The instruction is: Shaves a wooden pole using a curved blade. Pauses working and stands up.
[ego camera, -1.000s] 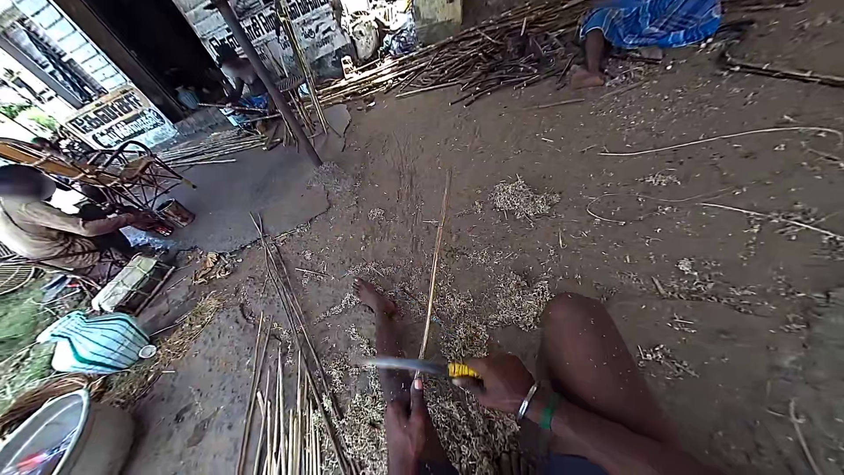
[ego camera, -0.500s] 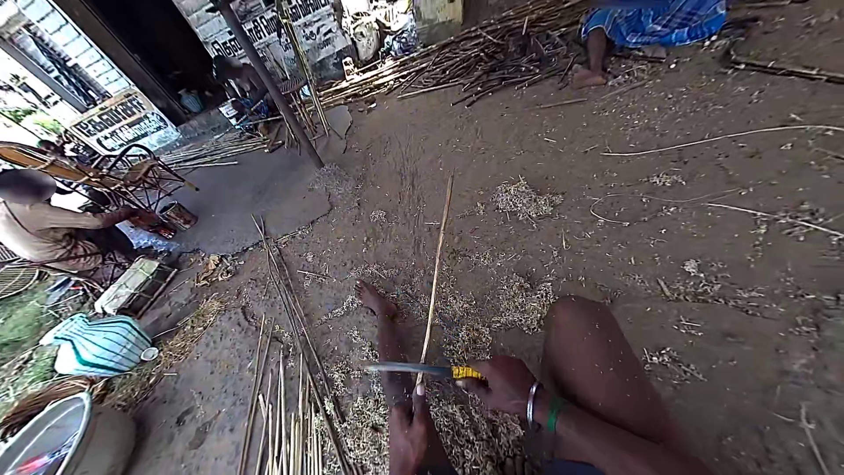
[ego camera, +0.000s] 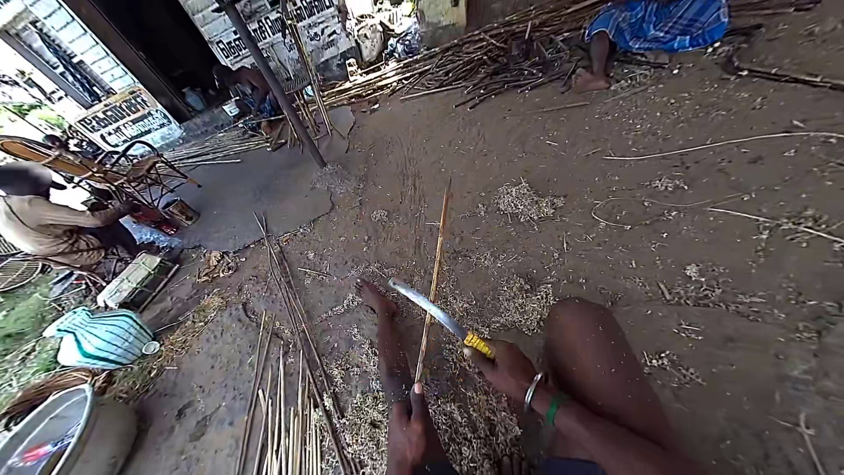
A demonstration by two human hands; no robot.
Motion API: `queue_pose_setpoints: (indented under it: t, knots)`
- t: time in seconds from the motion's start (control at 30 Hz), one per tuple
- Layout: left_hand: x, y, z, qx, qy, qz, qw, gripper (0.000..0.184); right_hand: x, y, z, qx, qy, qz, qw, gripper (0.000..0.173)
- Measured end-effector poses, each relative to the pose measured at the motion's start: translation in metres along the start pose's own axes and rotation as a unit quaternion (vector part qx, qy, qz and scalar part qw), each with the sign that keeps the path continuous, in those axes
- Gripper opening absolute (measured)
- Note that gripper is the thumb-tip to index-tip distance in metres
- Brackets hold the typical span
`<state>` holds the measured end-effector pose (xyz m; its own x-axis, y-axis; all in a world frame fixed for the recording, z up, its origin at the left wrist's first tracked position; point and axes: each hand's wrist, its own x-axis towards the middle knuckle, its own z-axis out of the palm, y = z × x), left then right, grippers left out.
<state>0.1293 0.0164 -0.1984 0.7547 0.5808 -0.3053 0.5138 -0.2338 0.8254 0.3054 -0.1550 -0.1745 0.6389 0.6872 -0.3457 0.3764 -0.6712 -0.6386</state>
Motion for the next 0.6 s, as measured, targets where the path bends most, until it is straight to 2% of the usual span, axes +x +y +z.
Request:
queue_pose_setpoints:
  t: [0.1,0.2,0.23,0.3,0.33,0.4,0.43,0.53,0.6]
  knots:
    - [-0.003,-0.005,0.0,0.005,-0.004,0.004,1.0,0.059,-0.011,-0.006,0.006,-0.096,-0.07,-0.057,0.991,0.059]
    - [0.003,-0.005,0.002,0.005,-0.017,-0.004,1.0,0.06,-0.003,-0.001,-0.001,-0.015,0.002,0.007,1.0,0.057]
    - [0.002,-0.007,0.002,0.006,-0.025,-0.007,1.0,0.06,-0.003,-0.001,0.003,-0.016,-0.002,0.0,1.0,0.057]
    - [0.0,-0.013,0.001,0.012,-0.035,-0.002,0.999,0.06,-0.012,-0.004,0.009,-0.096,-0.062,-0.048,0.992,0.058]
    - [0.003,-0.011,0.002,0.015,-0.034,0.002,0.999,0.061,-0.01,-0.003,0.005,-0.103,-0.058,-0.046,0.992,0.058]
    - [0.003,-0.007,0.002,0.026,-0.024,0.003,0.999,0.062,-0.002,0.001,-0.002,-0.036,-0.003,0.004,0.999,0.058]
    - [-0.001,-0.005,0.002,0.041,-0.014,0.0,0.999,0.062,-0.002,0.001,0.001,-0.015,0.005,0.002,1.0,0.056]
    - [-0.007,0.006,0.003,0.095,0.03,0.0,0.995,0.064,-0.012,-0.006,0.005,-0.093,-0.049,-0.048,0.993,0.056]
    - [-0.005,0.011,0.004,0.105,0.027,-0.013,0.994,0.065,-0.005,-0.002,-0.004,-0.043,-0.013,-0.002,0.999,0.056]
